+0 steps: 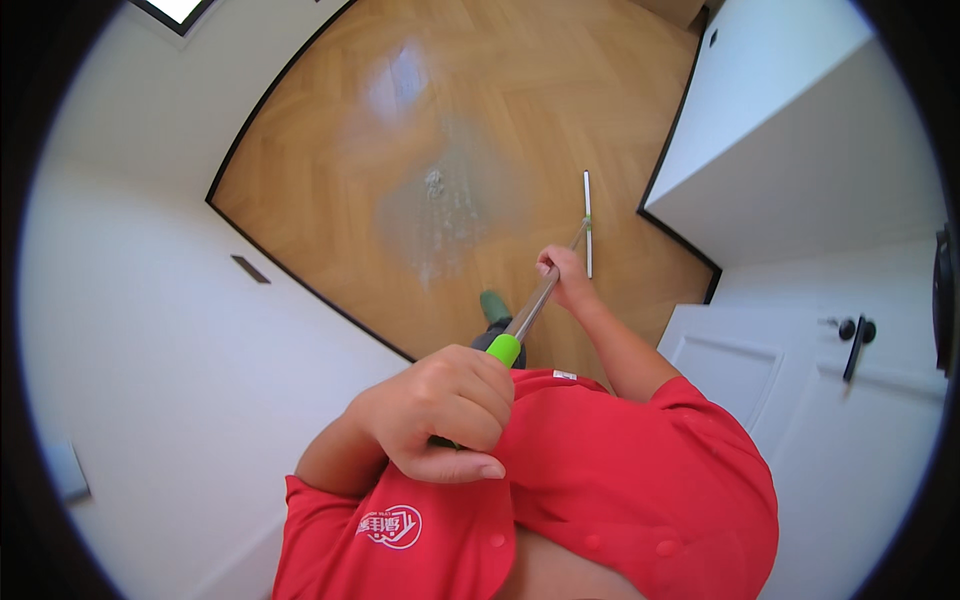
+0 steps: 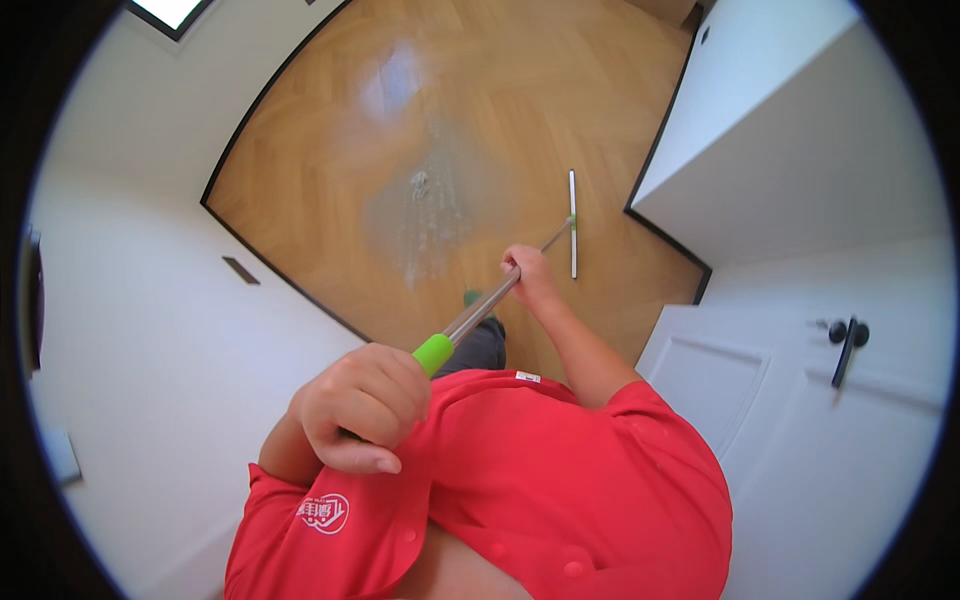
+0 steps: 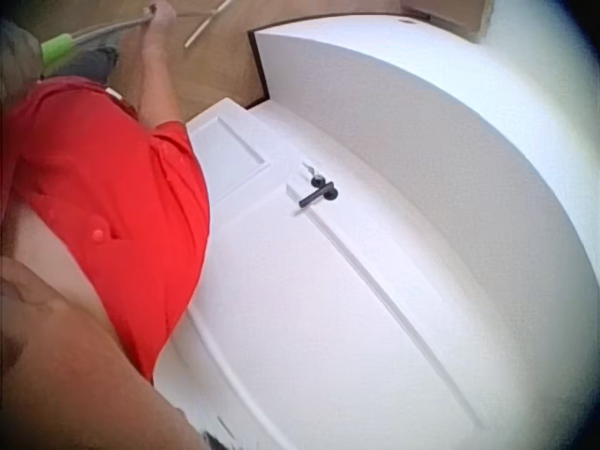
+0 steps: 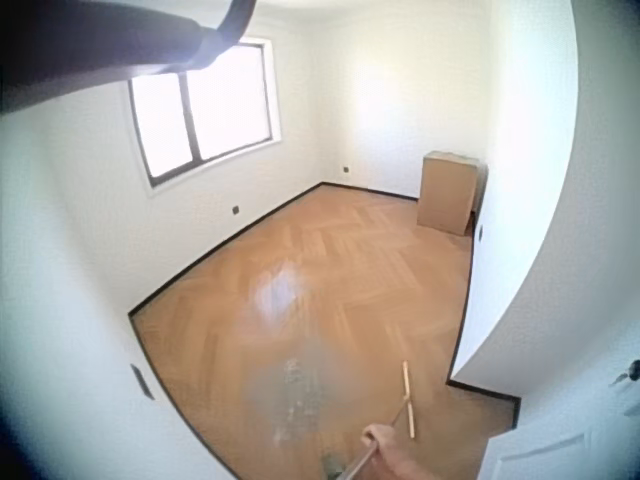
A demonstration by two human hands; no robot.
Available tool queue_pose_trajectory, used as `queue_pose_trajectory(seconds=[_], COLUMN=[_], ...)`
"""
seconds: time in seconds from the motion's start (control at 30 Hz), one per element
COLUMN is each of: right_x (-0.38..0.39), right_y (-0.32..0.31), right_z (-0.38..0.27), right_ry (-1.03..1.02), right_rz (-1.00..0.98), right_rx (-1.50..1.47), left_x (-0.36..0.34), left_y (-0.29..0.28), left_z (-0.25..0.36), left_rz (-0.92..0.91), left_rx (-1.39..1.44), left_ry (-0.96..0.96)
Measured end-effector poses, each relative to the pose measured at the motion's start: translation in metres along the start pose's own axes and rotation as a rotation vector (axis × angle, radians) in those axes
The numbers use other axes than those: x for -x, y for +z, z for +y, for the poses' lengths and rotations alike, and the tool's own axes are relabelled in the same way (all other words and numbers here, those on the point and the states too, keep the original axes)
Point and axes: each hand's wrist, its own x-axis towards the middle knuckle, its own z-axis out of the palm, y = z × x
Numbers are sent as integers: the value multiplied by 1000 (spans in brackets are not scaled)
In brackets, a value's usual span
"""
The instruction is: The person uses a long-handled squeegee to push a puddle of clear liquid across a wooden herringbone floor and toward a bathroom doorway. They continue pushing the liquid over the bathroom's patterned tiles toward a floor drain near a toilet and a red bucket.
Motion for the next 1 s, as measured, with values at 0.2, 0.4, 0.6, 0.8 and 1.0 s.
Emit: queue_pose_trajectory(seconds=[0.2,0.4,0.6,0.8,1.0], right_x=[-156,-332,-514,-695,-789], right_y=[-26,-62,-85,-59,18], right_z=[-27,-30,-68,-60,-102], right_ry=[233,-252,-321,-514,-726], right_rz=[-36,-41,-207,-305,-504], right_rx=[-382,384,709,844,791], left_x=[-50,-100,-133,-129,-136], left_y=[-121,-245,-370,-470,-538], left_z=[-68,-147,-231,-291,-258], left_rz=[87,275,520,735,1128], left_rx=[-68,-90,-149,-214,-313], left_ry=[-38,-56,-84,-137,-276])
